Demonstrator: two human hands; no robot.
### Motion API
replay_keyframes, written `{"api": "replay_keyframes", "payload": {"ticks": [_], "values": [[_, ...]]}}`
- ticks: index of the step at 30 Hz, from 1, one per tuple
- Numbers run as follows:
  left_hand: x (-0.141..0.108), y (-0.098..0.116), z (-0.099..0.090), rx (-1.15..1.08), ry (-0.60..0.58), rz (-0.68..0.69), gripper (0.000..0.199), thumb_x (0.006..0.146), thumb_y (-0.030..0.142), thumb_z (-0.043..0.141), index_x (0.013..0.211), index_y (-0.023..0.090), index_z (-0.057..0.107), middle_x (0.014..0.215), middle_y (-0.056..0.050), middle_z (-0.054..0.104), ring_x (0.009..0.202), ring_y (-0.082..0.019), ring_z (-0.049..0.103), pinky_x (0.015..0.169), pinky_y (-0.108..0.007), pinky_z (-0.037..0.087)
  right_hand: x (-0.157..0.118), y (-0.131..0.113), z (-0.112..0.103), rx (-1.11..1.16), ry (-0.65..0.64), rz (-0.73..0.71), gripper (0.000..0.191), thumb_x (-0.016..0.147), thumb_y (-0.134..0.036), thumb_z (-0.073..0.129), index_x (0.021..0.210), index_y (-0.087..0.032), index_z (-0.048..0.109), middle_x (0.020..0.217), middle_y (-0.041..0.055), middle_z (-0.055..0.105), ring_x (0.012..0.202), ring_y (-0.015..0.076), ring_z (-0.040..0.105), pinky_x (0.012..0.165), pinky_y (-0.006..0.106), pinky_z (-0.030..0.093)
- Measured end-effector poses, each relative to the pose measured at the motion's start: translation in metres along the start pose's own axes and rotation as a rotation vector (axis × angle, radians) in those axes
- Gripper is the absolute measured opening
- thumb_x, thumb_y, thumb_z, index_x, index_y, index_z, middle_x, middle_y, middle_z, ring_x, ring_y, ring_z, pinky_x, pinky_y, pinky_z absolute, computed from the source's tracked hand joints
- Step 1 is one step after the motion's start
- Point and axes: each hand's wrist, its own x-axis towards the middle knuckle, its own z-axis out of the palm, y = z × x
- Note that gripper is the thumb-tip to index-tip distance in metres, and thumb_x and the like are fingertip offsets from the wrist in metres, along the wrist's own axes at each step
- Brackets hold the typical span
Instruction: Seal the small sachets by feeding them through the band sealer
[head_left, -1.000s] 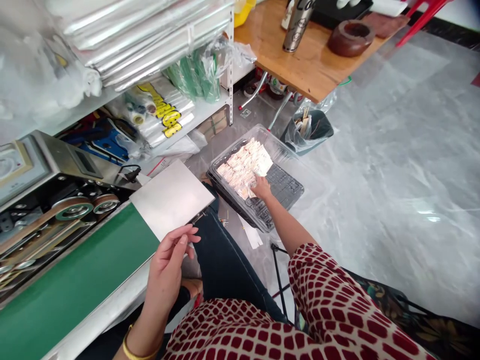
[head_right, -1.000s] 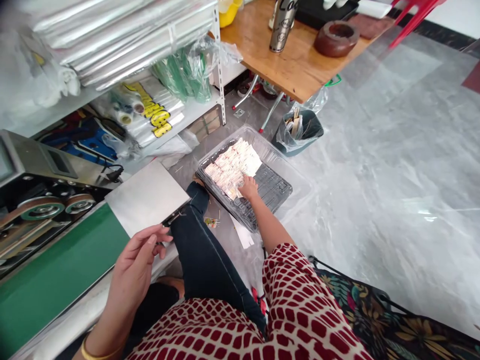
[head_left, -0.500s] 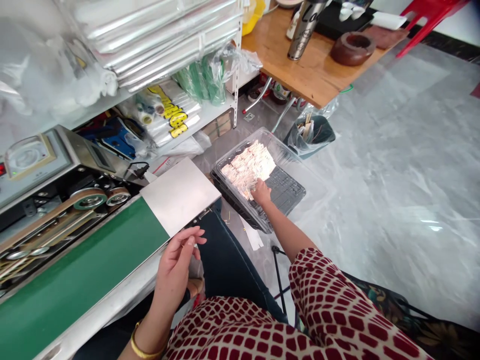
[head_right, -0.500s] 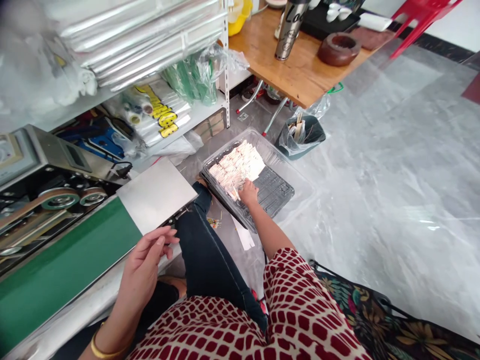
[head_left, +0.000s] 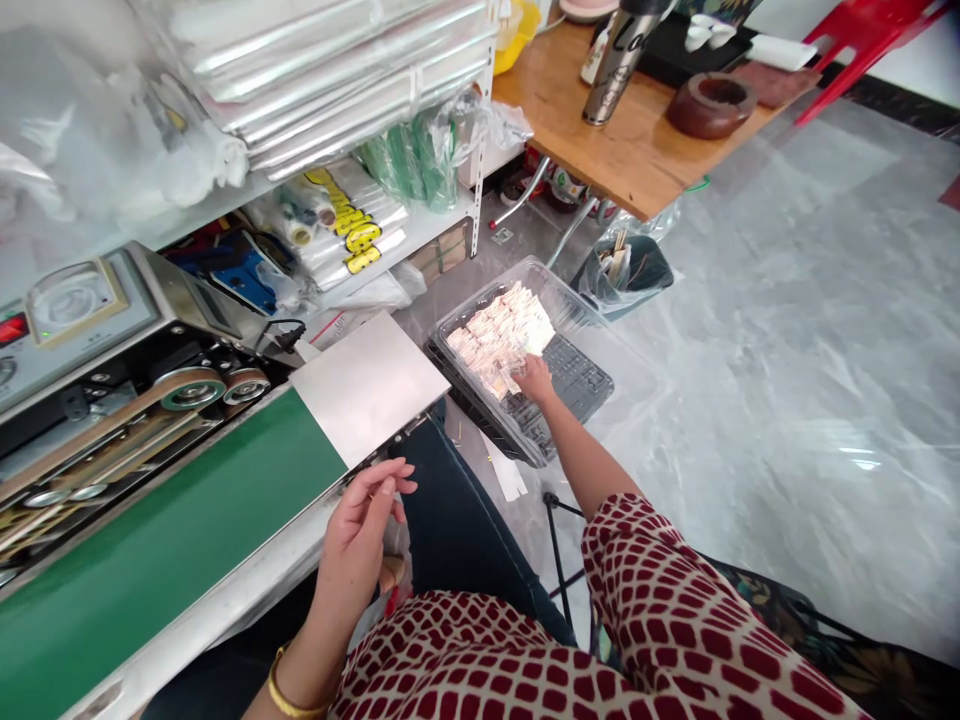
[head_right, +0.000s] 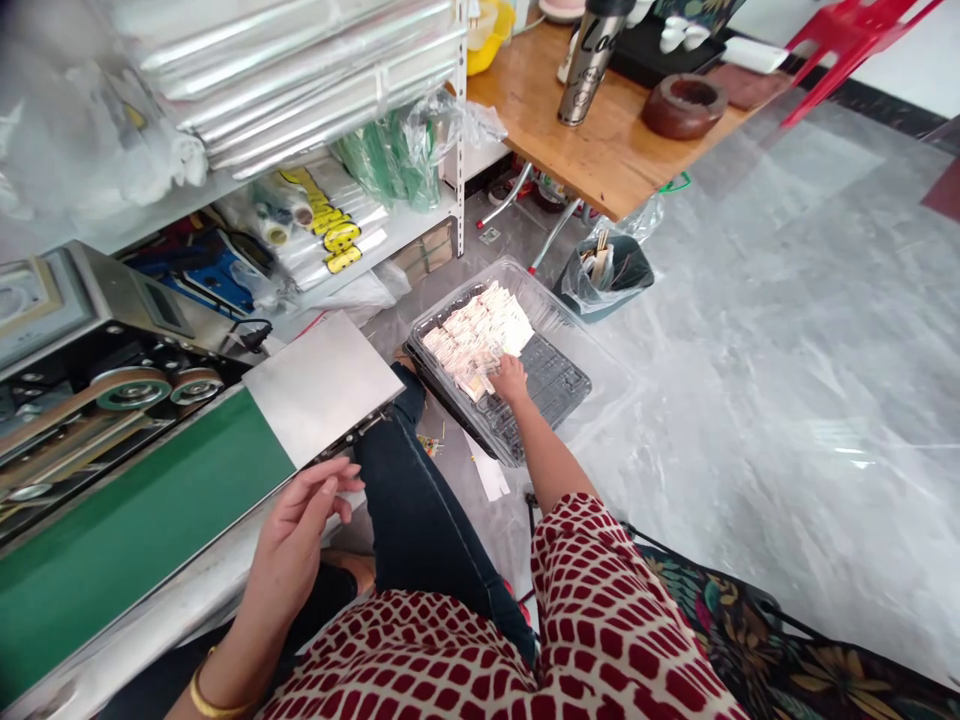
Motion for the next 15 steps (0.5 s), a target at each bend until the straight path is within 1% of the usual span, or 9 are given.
{"api": "replay_keyframes", "payload": {"ticks": [3,6,8,11,13,15], "values": [[0.001,-0.001,0.003,0.009,0.002,-0.017,0.029,0.093,0.042,0.058,0.116,0.027,0.067,0.114,-0.005,0.069,0.079,-0.013,0.060,0.074,-0.028,0.049,0.013,0.002,-0.006,0.005,-0.047,0.005,0.050,0.085,-0.034,0.061,0.131,-0.017,0.049,0.141,0.0159,0.049,0.127,0.0294,0.049,0.100,0.041,0.041],[0.000,0.001,0.008,0.017,-0.002,-0.026,0.028,0.093,0.042,0.058,0.115,0.027,0.067,0.114,-0.006,0.069,0.080,-0.013,0.061,0.074,-0.028,0.049,0.017,0.000,-0.007,-0.001,-0.037,0.048,0.059,0.085,-0.037,0.061,0.136,-0.014,0.043,0.137,0.0194,0.051,0.126,0.0317,0.050,0.103,0.046,0.039],[0.000,0.003,0.010,0.016,-0.016,-0.020,0.027,0.094,0.041,0.057,0.115,0.027,0.067,0.114,-0.006,0.069,0.084,-0.014,0.061,0.074,-0.027,0.049,0.013,-0.003,-0.005,-0.004,-0.030,0.073,0.063,0.085,-0.041,0.062,0.137,-0.013,0.042,0.135,0.0208,0.052,0.126,0.0327,0.050,0.103,0.047,0.039],[-0.002,0.005,0.011,0.013,-0.032,-0.011,0.027,0.094,0.040,0.057,0.114,0.026,0.067,0.114,-0.006,0.069,0.090,-0.015,0.062,0.074,-0.027,0.049,0.001,-0.006,-0.001,-0.015,-0.022,0.083,0.055,0.084,-0.042,0.063,0.128,-0.012,0.049,0.132,0.0209,0.055,0.127,0.0338,0.049,0.103,0.047,0.038],[-0.003,0.005,0.009,0.014,-0.027,-0.016,0.027,0.093,0.041,0.058,0.114,0.026,0.068,0.113,-0.007,0.069,0.091,-0.016,0.062,0.073,-0.027,0.049,-0.010,-0.009,0.001,-0.007,0.003,0.072,0.051,0.084,-0.040,0.063,0.126,-0.013,0.051,0.133,0.0204,0.055,0.129,0.0332,0.048,0.103,0.044,0.037],[-0.006,0.004,0.007,0.014,-0.014,-0.019,0.029,0.092,0.042,0.059,0.114,0.025,0.068,0.113,-0.007,0.069,0.090,-0.018,0.063,0.073,-0.028,0.050,-0.019,-0.012,0.001,0.050,0.019,0.069,0.047,0.085,-0.037,0.063,0.124,-0.014,0.050,0.128,0.0187,0.059,0.125,0.0307,0.052,0.102,0.040,0.038]]}}
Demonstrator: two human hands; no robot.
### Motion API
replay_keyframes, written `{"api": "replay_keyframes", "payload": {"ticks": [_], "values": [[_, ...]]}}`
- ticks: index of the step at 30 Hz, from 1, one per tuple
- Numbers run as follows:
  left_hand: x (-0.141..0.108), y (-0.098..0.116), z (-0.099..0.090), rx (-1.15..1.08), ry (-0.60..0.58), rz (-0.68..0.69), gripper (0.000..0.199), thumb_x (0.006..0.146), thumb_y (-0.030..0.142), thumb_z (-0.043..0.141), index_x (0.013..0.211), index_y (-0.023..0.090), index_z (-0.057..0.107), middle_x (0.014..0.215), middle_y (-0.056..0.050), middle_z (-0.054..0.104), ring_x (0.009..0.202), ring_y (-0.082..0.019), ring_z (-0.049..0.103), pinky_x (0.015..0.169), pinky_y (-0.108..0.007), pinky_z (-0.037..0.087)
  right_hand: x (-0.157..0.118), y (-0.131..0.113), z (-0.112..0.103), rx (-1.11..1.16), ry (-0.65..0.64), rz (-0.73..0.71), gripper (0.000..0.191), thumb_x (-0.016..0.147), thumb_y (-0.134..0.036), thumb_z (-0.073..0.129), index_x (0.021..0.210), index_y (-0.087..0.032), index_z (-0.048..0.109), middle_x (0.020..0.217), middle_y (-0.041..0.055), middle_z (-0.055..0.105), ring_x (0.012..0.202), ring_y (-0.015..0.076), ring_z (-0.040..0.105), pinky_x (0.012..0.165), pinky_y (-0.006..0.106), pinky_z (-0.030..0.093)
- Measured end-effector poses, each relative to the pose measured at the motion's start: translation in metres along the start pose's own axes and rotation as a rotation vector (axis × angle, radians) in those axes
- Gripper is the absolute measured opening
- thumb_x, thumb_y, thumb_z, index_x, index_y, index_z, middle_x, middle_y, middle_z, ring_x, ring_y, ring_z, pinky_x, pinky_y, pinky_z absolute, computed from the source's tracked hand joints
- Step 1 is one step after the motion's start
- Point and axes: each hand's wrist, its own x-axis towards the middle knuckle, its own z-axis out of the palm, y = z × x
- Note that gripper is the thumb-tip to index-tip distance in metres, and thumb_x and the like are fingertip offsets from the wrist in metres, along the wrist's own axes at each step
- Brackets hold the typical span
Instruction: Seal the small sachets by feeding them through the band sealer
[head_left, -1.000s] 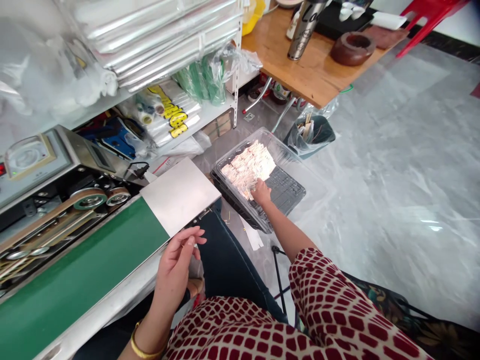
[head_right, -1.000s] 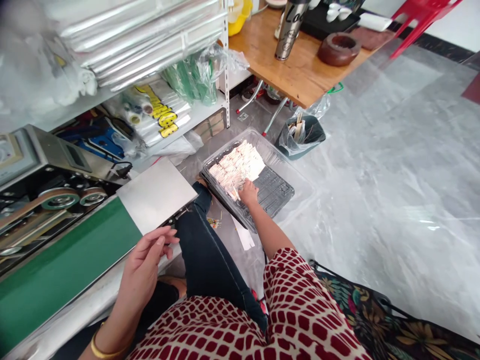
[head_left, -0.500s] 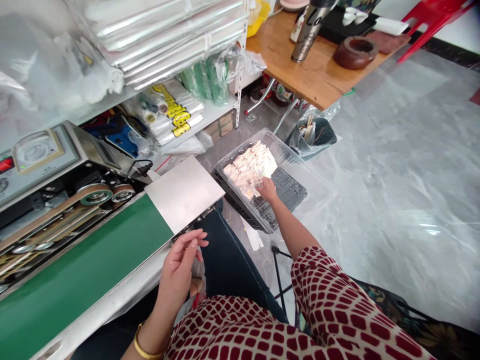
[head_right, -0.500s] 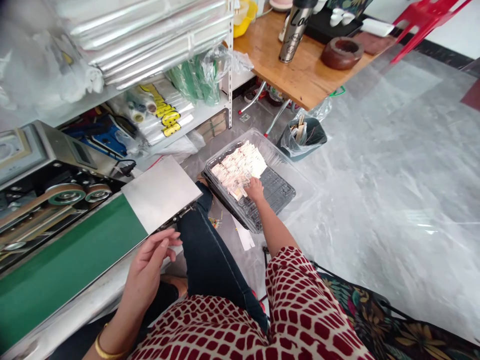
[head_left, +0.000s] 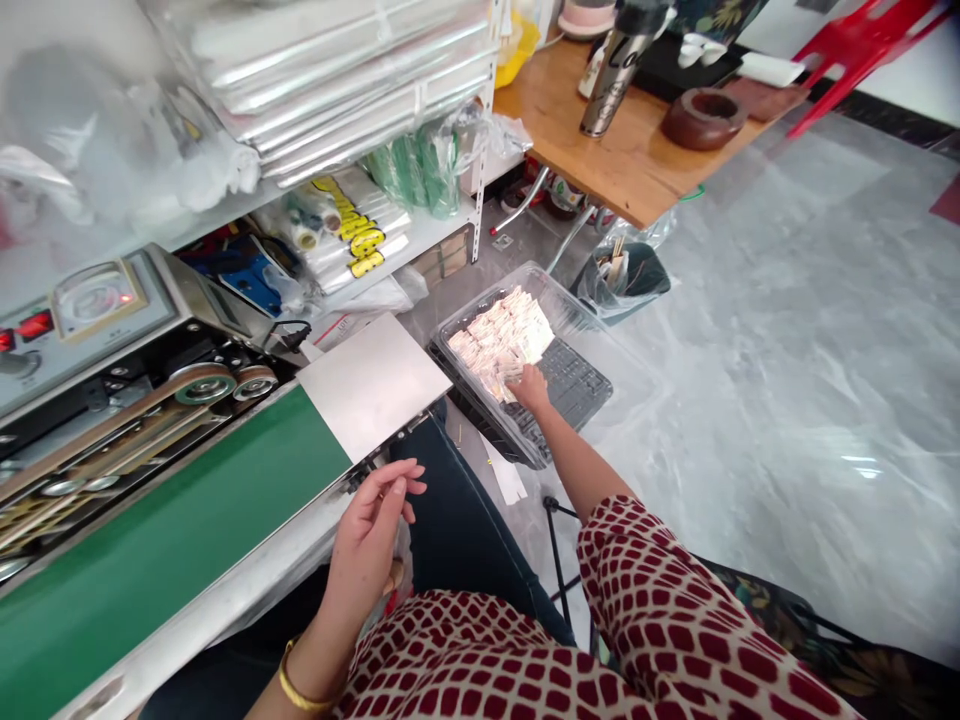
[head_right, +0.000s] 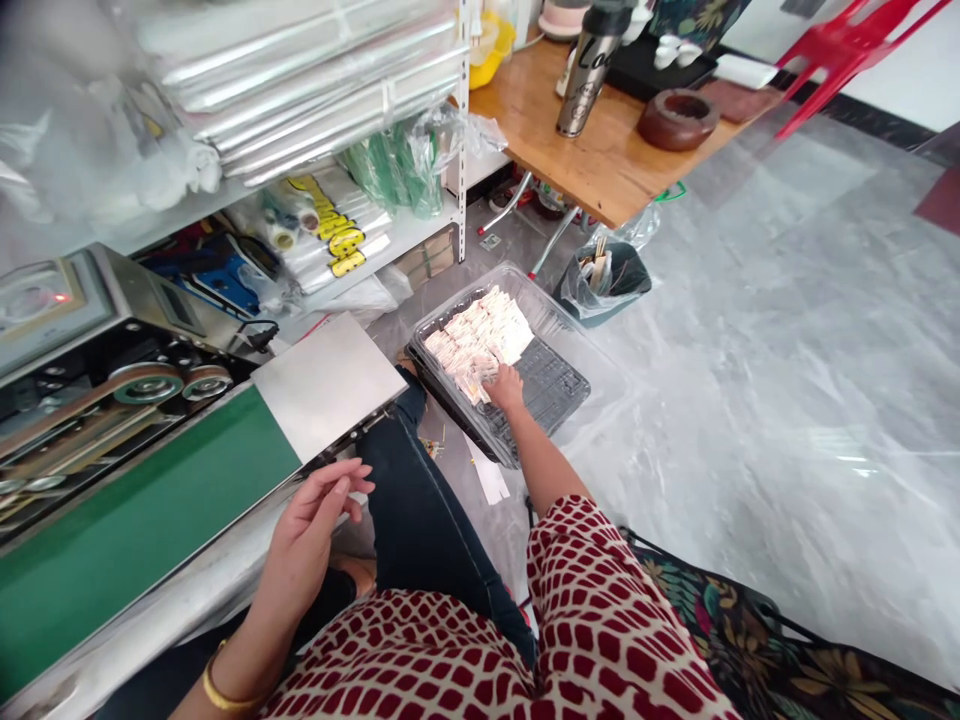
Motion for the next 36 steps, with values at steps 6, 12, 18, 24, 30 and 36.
{"api": "replay_keyframes", "payload": {"ticks": [6,12,18,24,30,36], "values": [[-0.008,-0.002,-0.013,0.000,-0.007,0.071,0.028,0.094,0.041,0.056,0.115,0.025,0.067,0.113,-0.007,0.069,0.087,-0.017,0.063,0.073,-0.028,0.050,-0.021,-0.006,-0.036,0.138,0.073,0.047,0.038,0.091,-0.040,0.054,0.119,-0.014,0.047,0.112,0.0150,0.067,0.105,0.0273,0.063,0.092,0.036,0.045],[0.005,0.020,-0.021,0.156,0.053,0.269,0.039,0.092,0.037,0.060,0.130,0.030,0.058,0.132,-0.008,0.062,0.111,-0.022,0.062,0.095,-0.036,0.048,-0.076,-0.065,-0.129,0.788,0.203,-0.382,0.045,0.085,-0.046,0.063,0.120,-0.021,0.049,0.118,0.0074,0.066,0.106,0.0233,0.062,0.092,0.038,0.050],[0.051,0.050,-0.020,0.243,0.011,0.477,0.095,0.081,0.032,0.075,0.156,0.033,0.018,0.163,-0.009,0.027,0.148,-0.028,0.030,0.121,-0.048,0.023,-0.160,-0.179,-0.168,1.136,-0.039,-0.837,0.055,0.082,-0.040,0.072,0.131,-0.028,0.049,0.134,0.0034,0.060,0.122,0.0215,0.057,0.110,0.038,0.043],[0.077,0.057,-0.036,0.291,0.016,0.525,0.095,0.084,0.034,0.071,0.158,0.026,0.011,0.163,-0.012,0.026,0.150,-0.027,0.026,0.123,-0.044,0.021,-0.170,-0.227,-0.132,1.125,-0.303,-0.939,0.062,0.081,-0.040,0.073,0.134,-0.025,0.045,0.136,0.0067,0.058,0.126,0.0229,0.055,0.110,0.041,0.043],[0.088,0.045,-0.042,0.301,0.042,0.567,0.081,0.088,0.027,0.064,0.156,0.024,0.020,0.161,-0.012,0.029,0.147,-0.027,0.032,0.122,-0.044,0.023,-0.164,-0.229,-0.131,0.961,-0.290,-1.009,0.085,0.078,-0.034,0.076,0.149,-0.022,0.032,0.152,0.0116,0.041,0.139,0.0261,0.041,0.118,0.042,0.032],[0.084,0.038,-0.047,0.194,0.057,0.542,0.081,0.085,0.028,0.067,0.154,0.024,0.024,0.157,-0.014,0.035,0.140,-0.027,0.042,0.119,-0.044,0.029,-0.171,-0.229,-0.132,0.864,-0.387,-0.936,0.051,0.081,-0.034,0.071,0.127,-0.020,0.055,0.126,0.0079,0.062,0.120,0.0249,0.057,0.108,0.042,0.042]]}}
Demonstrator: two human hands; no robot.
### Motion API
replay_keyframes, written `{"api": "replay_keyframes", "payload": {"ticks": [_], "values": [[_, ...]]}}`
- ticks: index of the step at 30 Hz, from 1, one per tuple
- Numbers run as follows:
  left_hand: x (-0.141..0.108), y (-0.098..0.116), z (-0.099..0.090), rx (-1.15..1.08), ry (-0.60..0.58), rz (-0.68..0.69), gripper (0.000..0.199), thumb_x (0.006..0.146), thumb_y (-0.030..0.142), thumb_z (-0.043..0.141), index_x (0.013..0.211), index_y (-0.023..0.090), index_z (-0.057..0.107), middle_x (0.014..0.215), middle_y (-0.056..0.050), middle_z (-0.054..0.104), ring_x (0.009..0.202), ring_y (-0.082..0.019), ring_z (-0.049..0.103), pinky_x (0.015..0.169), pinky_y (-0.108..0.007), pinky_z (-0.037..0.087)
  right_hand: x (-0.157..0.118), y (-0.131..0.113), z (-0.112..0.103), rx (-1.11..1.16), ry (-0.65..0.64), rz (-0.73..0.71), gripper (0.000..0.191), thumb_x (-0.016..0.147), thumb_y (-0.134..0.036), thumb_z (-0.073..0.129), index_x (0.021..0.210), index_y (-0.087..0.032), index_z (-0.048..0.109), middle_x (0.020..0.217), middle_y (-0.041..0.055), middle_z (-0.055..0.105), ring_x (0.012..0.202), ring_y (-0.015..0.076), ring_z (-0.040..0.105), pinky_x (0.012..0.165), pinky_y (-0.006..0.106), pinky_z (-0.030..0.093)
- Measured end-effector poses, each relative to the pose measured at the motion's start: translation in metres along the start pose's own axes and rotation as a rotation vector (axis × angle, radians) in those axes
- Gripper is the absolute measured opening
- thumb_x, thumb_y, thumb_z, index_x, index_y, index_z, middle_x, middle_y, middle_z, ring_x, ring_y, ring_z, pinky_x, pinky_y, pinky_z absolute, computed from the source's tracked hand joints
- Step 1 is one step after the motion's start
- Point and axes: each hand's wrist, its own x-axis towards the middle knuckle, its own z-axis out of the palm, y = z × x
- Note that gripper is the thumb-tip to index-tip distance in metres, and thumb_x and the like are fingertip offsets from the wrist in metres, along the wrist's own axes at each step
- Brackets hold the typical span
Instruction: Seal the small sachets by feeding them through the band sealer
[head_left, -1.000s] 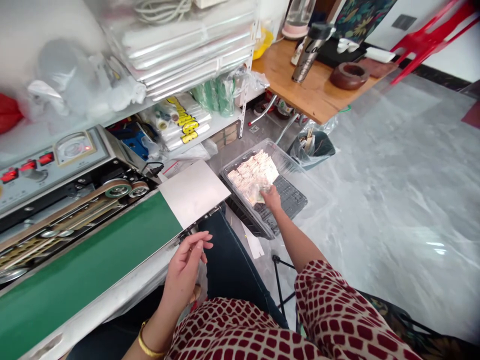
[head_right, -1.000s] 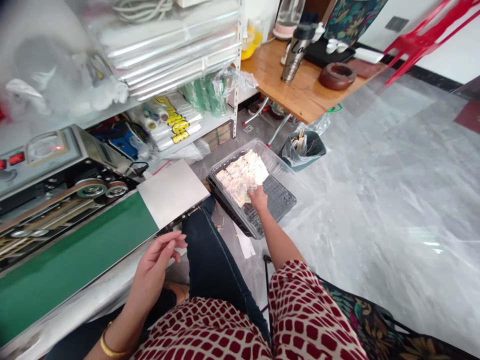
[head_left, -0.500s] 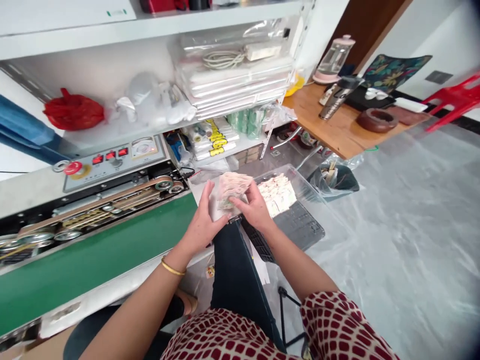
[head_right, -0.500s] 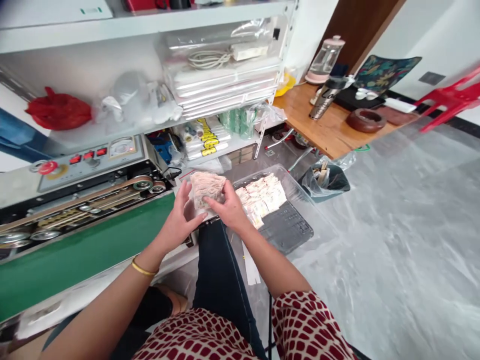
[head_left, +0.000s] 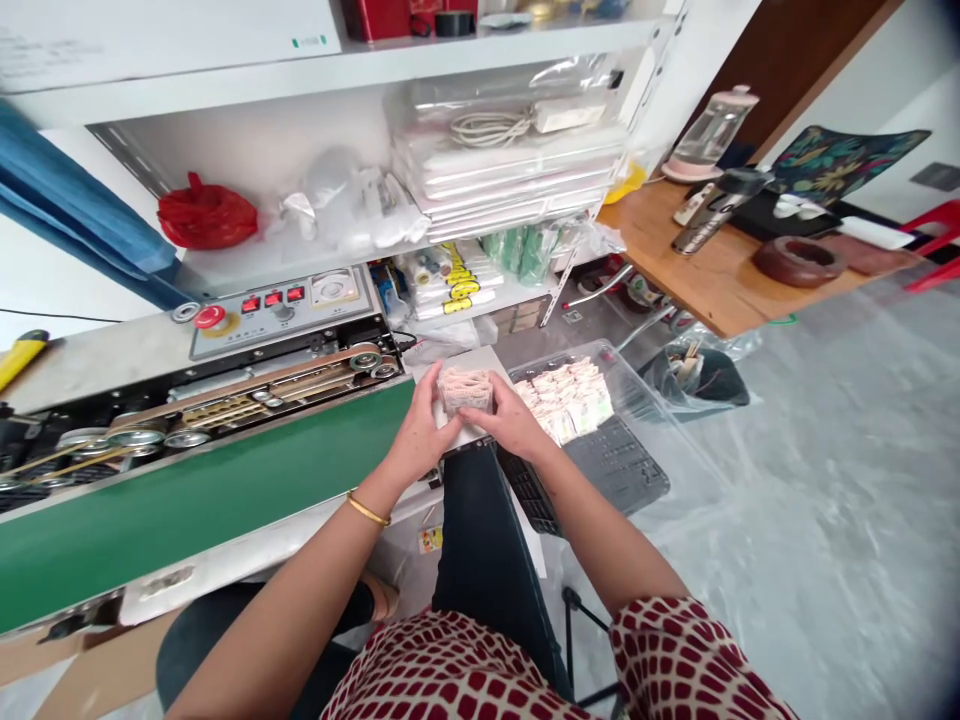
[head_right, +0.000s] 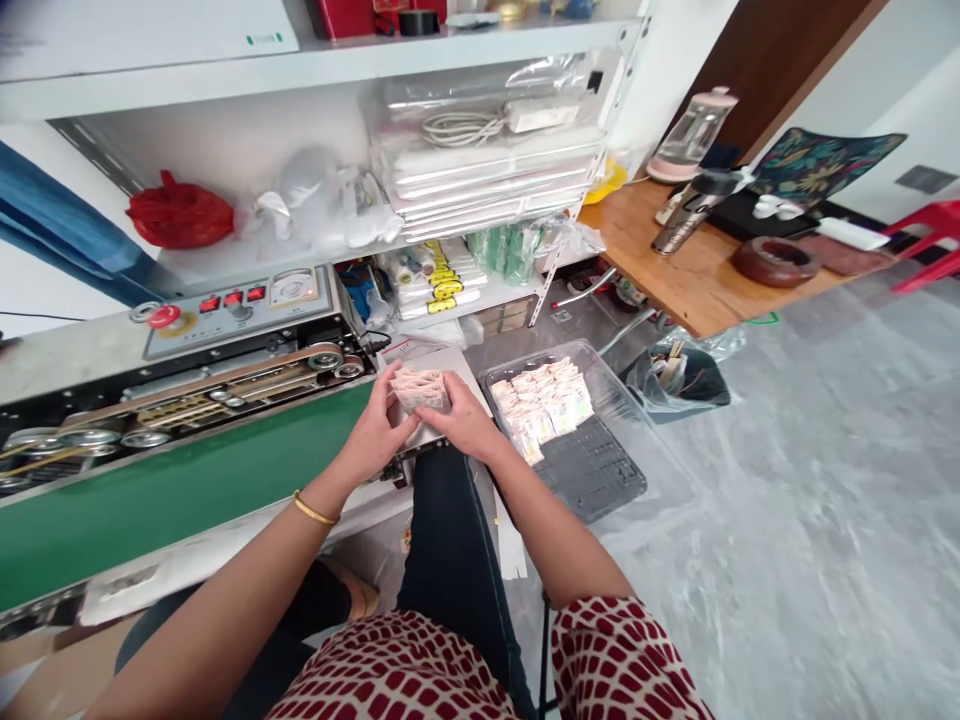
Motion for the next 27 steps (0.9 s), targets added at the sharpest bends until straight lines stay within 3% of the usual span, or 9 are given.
{"api": "replay_keyframes", "payload": {"ticks": [3,6,9,11,15,17,20,22,27], "values": [[-0.010,0.013,-0.012,-0.098,-0.054,-0.089,0.091,0.083,0.029,0.072,0.157,0.027,0.018,0.153,-0.012,0.044,0.136,-0.027,0.048,0.118,-0.044,0.029,-0.007,-0.010,0.009,0.175,-0.076,0.010,0.044,0.082,-0.034,0.071,0.122,-0.021,0.056,0.124,0.0062,0.064,0.119,0.0227,0.058,0.106,0.039,0.044],[-0.025,0.025,-0.026,-0.334,-0.158,-0.163,0.082,0.078,0.028,0.077,0.150,0.026,0.037,0.146,-0.010,0.052,0.129,-0.028,0.054,0.112,-0.044,0.039,-0.014,-0.028,0.023,0.345,-0.166,0.030,0.049,0.082,-0.036,0.072,0.125,-0.023,0.053,0.124,0.0050,0.064,0.117,0.0214,0.059,0.103,0.036,0.048],[-0.041,0.031,-0.037,-0.668,-0.271,-0.296,0.062,0.079,0.027,0.076,0.137,0.022,0.054,0.138,-0.013,0.059,0.120,-0.032,0.060,0.093,-0.045,0.056,-0.017,-0.046,0.037,0.321,-0.206,0.043,0.045,0.085,-0.041,0.069,0.123,-0.022,0.055,0.117,0.0047,0.066,0.108,0.0210,0.062,0.095,0.035,0.051],[-0.050,0.033,-0.042,-0.814,-0.205,-0.349,0.053,0.081,0.025,0.075,0.131,0.021,0.059,0.135,-0.013,0.062,0.116,-0.033,0.062,0.084,-0.045,0.060,-0.016,-0.054,0.048,0.188,-0.150,0.005,0.043,0.088,-0.043,0.065,0.123,-0.021,0.056,0.120,0.0064,0.065,0.110,0.0216,0.060,0.098,0.037,0.049],[-0.061,0.033,-0.053,-0.928,0.007,-0.334,0.047,0.080,0.021,0.076,0.126,0.021,0.064,0.129,-0.010,0.067,0.111,-0.027,0.065,0.084,-0.038,0.059,-0.013,-0.058,0.067,-0.066,0.017,-0.099,0.056,0.089,-0.047,0.062,0.137,-0.021,0.050,0.141,0.0102,0.052,0.131,0.0237,0.047,0.113,0.040,0.036],[-0.066,0.032,-0.059,-0.943,0.040,-0.324,0.049,0.078,0.020,0.078,0.125,0.020,0.065,0.125,-0.010,0.069,0.108,-0.025,0.066,0.085,-0.036,0.058,-0.013,-0.059,0.074,-0.054,-0.059,-0.059,0.056,0.089,-0.049,0.061,0.138,-0.021,0.051,0.141,0.0091,0.054,0.130,0.0238,0.049,0.111,0.039,0.038],[-0.074,0.029,-0.066,-0.991,0.079,-0.313,0.052,0.076,0.018,0.079,0.126,0.020,0.064,0.124,-0.009,0.070,0.109,-0.025,0.066,0.089,-0.037,0.056,-0.013,-0.061,0.083,-0.013,-0.183,0.054,0.043,0.092,-0.051,0.056,0.121,-0.021,0.065,0.119,0.0042,0.069,0.113,0.0235,0.061,0.101,0.036,0.046],[-0.078,0.025,-0.069,-1.025,0.132,-0.312,0.051,0.078,0.019,0.077,0.127,0.021,0.063,0.125,-0.009,0.069,0.109,-0.024,0.066,0.089,-0.036,0.056,-0.014,-0.064,0.088,0.011,-0.147,0.090,0.039,0.093,-0.051,0.054,0.112,-0.021,0.071,0.109,0.0015,0.072,0.107,0.0234,0.063,0.098,0.035,0.047],[-0.082,0.014,-0.072,-1.001,0.238,-0.344,0.050,0.078,0.021,0.077,0.126,0.021,0.063,0.121,-0.008,0.070,0.097,-0.019,0.069,0.074,-0.028,0.059,-0.015,-0.064,0.101,0.123,-0.133,0.112,0.034,0.090,-0.047,0.059,0.110,-0.022,0.070,0.110,-0.0003,0.072,0.108,0.0220,0.064,0.098,0.033,0.048]]}}
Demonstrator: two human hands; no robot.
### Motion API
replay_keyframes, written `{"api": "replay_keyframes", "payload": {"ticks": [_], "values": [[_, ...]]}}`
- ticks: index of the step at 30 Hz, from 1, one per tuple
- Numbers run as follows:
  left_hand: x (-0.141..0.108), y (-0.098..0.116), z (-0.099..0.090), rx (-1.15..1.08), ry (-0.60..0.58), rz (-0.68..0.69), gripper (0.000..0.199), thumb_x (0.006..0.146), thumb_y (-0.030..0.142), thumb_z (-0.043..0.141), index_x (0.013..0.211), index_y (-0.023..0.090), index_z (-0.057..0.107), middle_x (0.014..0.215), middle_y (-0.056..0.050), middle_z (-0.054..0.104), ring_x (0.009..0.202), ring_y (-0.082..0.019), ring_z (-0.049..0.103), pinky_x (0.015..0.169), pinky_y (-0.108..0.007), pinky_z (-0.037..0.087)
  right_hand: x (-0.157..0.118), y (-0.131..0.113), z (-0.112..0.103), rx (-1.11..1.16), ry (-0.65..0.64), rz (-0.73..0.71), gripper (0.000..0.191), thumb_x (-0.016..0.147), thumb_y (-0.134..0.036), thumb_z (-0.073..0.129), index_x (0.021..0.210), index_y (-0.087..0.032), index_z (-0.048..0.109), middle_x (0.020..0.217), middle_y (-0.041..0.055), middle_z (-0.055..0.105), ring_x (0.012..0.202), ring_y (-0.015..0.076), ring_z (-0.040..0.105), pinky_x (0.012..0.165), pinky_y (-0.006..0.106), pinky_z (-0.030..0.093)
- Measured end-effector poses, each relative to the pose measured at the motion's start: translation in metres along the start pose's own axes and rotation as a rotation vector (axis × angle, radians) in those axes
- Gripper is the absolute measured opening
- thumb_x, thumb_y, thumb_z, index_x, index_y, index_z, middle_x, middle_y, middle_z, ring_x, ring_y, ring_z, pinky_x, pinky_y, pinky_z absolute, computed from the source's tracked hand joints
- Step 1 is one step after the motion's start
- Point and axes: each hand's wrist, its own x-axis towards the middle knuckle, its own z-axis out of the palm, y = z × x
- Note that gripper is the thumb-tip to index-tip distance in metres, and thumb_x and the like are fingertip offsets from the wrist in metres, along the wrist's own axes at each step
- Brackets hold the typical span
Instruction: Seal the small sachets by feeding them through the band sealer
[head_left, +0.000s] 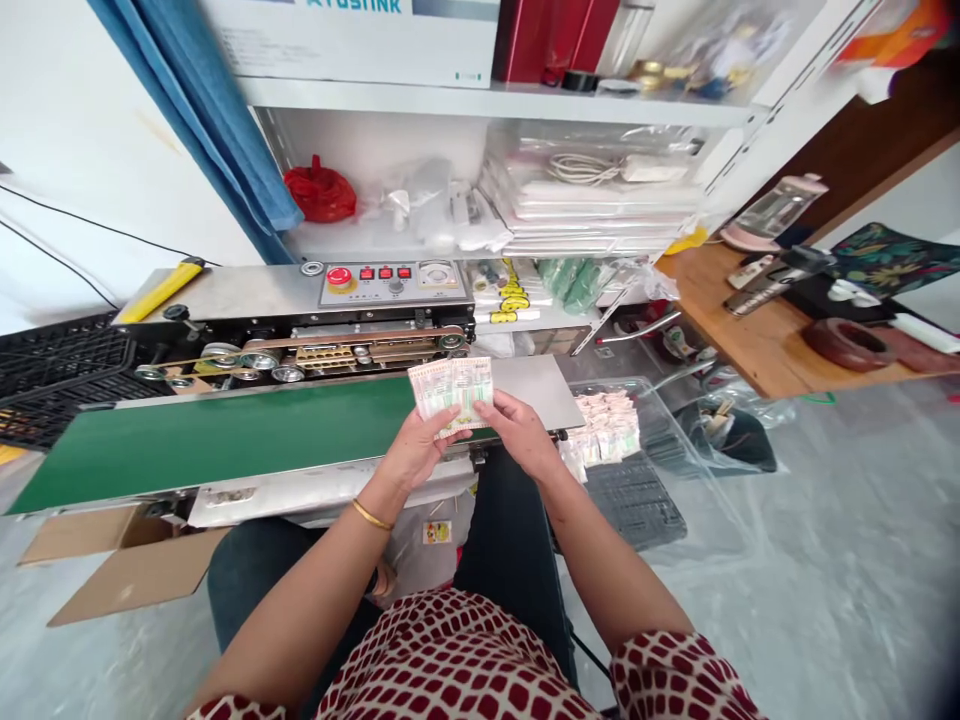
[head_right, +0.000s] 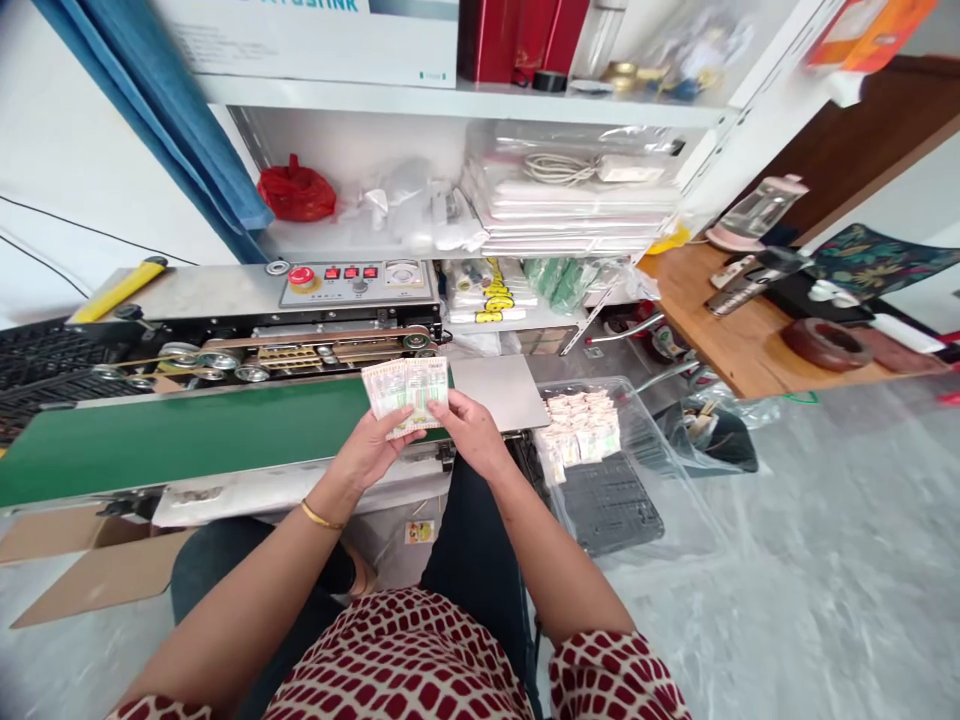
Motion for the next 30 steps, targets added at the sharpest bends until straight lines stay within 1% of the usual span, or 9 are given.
{"api": "replay_keyframes", "payload": {"ticks": [4,6,8,11,14,19,24,27,30], "values": [[0.000,-0.002,-0.011,-0.027,0.082,0.025,0.047,0.076,0.024,0.079,0.121,0.019,0.065,0.118,-0.008,0.071,0.092,-0.018,0.069,0.069,-0.027,0.059,0.010,0.012,-0.005,0.021,0.136,0.085,0.033,0.083,-0.049,0.065,0.099,-0.019,0.067,0.089,0.0015,0.074,0.080,0.0177,0.069,0.068,0.026,0.055],[-0.003,-0.003,-0.017,-0.018,0.128,0.024,0.044,0.076,0.025,0.080,0.118,0.019,0.067,0.116,-0.007,0.071,0.090,-0.018,0.069,0.067,-0.027,0.059,0.021,0.018,-0.015,0.021,0.236,0.147,0.033,0.081,-0.049,0.066,0.095,-0.020,0.062,0.067,-0.0013,0.068,0.052,0.0127,0.060,0.043,0.021,0.043],[-0.007,-0.002,-0.022,-0.002,0.161,0.015,0.043,0.075,0.025,0.080,0.116,0.019,0.067,0.117,-0.007,0.071,0.091,-0.018,0.069,0.066,-0.026,0.059,0.037,0.023,-0.024,-0.016,0.291,0.162,0.030,0.081,-0.047,0.064,0.092,-0.020,0.058,0.053,-0.0050,0.059,0.037,0.0091,0.045,0.034,0.020,0.029],[-0.013,0.000,-0.025,0.020,0.182,0.009,0.046,0.074,0.025,0.081,0.117,0.019,0.066,0.118,-0.007,0.071,0.092,-0.018,0.069,0.063,-0.024,0.058,0.063,0.027,-0.029,-0.111,0.276,0.173,0.022,0.083,-0.042,0.059,0.086,-0.021,0.057,0.046,-0.0068,0.050,0.034,0.0088,0.037,0.034,0.021,0.023],[-0.017,0.003,-0.024,0.009,0.155,0.025,0.045,0.077,0.026,0.078,0.119,0.019,0.065,0.120,-0.008,0.070,0.094,-0.019,0.069,0.068,-0.027,0.060,0.079,0.026,-0.021,-0.299,0.218,0.177,0.018,0.084,-0.039,0.059,0.082,-0.021,0.058,0.050,-0.0046,0.050,0.042,0.0126,0.045,0.042,0.024,0.033],[-0.016,0.007,-0.023,0.008,0.126,0.038,0.046,0.078,0.027,0.077,0.122,0.020,0.064,0.121,-0.008,0.070,0.098,-0.021,0.068,0.070,-0.030,0.061,0.059,0.015,-0.001,-0.542,0.383,-0.077,0.037,0.088,-0.050,0.057,0.106,-0.019,0.065,0.099,0.0082,0.069,0.086,0.0218,0.063,0.081,0.036,0.050],[-0.008,0.001,-0.020,0.055,0.127,0.041,0.048,0.076,0.028,0.080,0.120,0.020,0.065,0.122,-0.007,0.069,0.096,-0.018,0.067,0.067,-0.025,0.058,0.023,0.012,0.014,-0.188,-0.089,-0.034,0.037,0.089,-0.050,0.058,0.112,-0.022,0.066,0.112,0.0032,0.071,0.100,0.0203,0.064,0.090,0.033,0.051],[-0.007,-0.002,-0.018,0.047,0.136,0.029,0.049,0.079,0.034,0.077,0.123,0.019,0.063,0.124,-0.010,0.068,0.099,-0.022,0.069,0.068,-0.029,0.060,0.023,0.020,0.006,-0.128,0.074,0.054,0.032,0.086,-0.047,0.060,0.102,-0.020,0.066,0.092,0.0016,0.073,0.080,0.0180,0.067,0.071,0.029,0.054],[-0.008,-0.001,-0.020,0.045,0.181,-0.003,0.047,0.085,0.043,0.070,0.121,0.013,0.063,0.116,-0.015,0.071,0.097,-0.025,0.071,0.064,-0.028,0.060,0.041,0.028,-0.013,-0.078,0.259,0.174,0.032,0.083,-0.047,0.061,0.097,-0.019,0.060,0.055,-0.0037,0.061,0.042,0.0116,0.049,0.039,0.022,0.034]]}}
